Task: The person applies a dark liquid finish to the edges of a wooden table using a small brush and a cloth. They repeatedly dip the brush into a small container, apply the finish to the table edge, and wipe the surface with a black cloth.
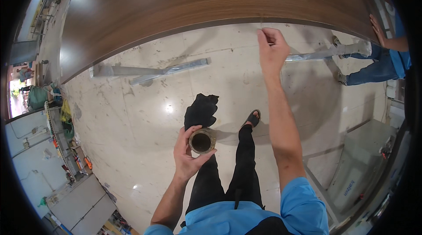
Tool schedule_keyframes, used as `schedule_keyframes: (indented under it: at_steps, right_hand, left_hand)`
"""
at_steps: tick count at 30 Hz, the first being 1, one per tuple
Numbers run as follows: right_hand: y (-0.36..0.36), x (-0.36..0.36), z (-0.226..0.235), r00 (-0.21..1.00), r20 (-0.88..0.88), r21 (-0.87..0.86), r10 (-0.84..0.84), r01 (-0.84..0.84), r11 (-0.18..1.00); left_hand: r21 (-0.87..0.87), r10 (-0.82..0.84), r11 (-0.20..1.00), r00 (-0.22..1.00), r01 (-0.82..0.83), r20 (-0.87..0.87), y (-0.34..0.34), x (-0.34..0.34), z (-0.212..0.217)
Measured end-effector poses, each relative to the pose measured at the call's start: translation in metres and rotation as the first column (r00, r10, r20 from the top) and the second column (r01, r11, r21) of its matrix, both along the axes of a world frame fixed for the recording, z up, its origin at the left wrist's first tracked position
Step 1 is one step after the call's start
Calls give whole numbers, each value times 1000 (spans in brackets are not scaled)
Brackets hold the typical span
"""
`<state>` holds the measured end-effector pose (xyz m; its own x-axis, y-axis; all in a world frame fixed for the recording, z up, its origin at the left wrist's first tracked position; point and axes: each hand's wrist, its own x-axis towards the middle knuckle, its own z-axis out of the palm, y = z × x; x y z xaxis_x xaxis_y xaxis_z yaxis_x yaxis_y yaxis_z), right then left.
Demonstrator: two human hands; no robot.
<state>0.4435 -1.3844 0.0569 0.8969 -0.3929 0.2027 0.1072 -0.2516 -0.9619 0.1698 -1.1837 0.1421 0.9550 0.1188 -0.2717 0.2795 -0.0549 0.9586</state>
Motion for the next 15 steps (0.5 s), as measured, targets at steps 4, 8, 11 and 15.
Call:
schedule_keyframes:
  at_steps: [4,8,11,15]
  right_hand:
    - [18,2,-5,984,29,-77,178,-175,981]
    - [12,2,-6,994,38,-78,104,-101,992]
    - [-15,4,-5,1000,22,-99,9,-6,995]
    - [-20,4,-10,992,70,-135,102,-92,987]
  left_hand:
    - [-31,15,999,999,-16,-37,4,5,-7]
    - [5,-7,1000,1000,7,19,8,6,-8]
    - [6,18,1000,999,-18,43,9,6,-8]
    - [-15,16,1000,1000,-16,1,9,7,-9]
